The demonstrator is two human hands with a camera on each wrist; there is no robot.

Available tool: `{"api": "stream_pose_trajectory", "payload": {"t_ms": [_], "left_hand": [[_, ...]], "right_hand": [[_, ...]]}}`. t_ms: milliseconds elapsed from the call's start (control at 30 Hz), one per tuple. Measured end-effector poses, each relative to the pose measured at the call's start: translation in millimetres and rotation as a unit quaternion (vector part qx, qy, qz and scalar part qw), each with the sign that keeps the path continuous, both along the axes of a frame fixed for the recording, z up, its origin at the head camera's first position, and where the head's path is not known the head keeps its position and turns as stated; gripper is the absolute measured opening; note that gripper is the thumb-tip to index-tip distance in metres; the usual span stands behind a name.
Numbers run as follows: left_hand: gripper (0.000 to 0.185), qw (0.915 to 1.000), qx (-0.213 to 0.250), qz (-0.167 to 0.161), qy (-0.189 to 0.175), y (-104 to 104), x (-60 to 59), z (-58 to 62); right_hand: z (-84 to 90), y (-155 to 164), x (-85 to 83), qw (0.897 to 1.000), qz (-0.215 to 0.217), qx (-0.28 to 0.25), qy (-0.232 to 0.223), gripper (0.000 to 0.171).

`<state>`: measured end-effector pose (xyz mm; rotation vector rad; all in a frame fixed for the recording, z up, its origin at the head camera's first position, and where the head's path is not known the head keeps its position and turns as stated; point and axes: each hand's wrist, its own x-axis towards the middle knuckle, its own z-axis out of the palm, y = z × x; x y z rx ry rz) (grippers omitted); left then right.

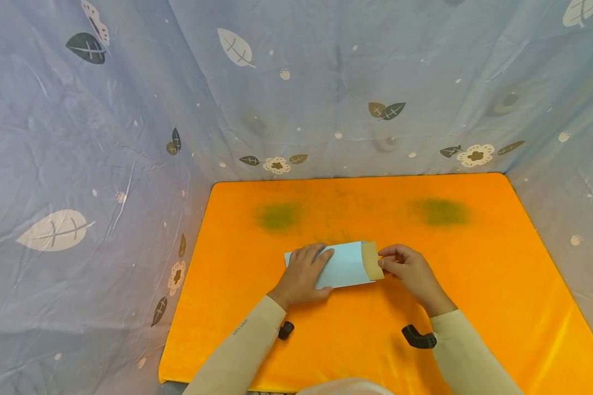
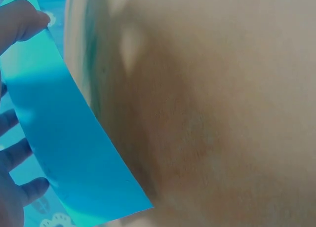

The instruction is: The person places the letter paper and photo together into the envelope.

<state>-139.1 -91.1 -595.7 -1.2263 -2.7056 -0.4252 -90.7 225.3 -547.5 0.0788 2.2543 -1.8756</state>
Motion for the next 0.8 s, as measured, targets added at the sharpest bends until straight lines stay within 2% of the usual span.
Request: {"api": "stream_pose_trajectory", "payload": {"t_ms": [233, 433, 667, 800], "left_hand": [[0.089, 0.9998, 0.016, -0.002, 0.013, 2, 0.5, -2.3], [0.090, 0.9998, 0.011, -0.001, 0.020, 3, 2.1, -3.7], [0.089, 0.9997, 0.017, -0.006, 0.018, 6, 3.6, -5.7], [0.088, 0.9999, 0.007, 0.000, 0.015, 6, 3.9, -6.2]], "right_hand": [[-1.8, -13, -2.7, 1.000, 0.006, 0.011, 0.000, 0.027], [-4.9, -22, -4.7, 0.999, 0.009, 0.033, 0.004, 0.022], [-4.0, -32, -5.1, 0.995, 0.012, 0.099, -0.008, 0.025], [-3.5, -33, -4.8, 0.994, 0.009, 0.108, -0.010, 0.025]]}}
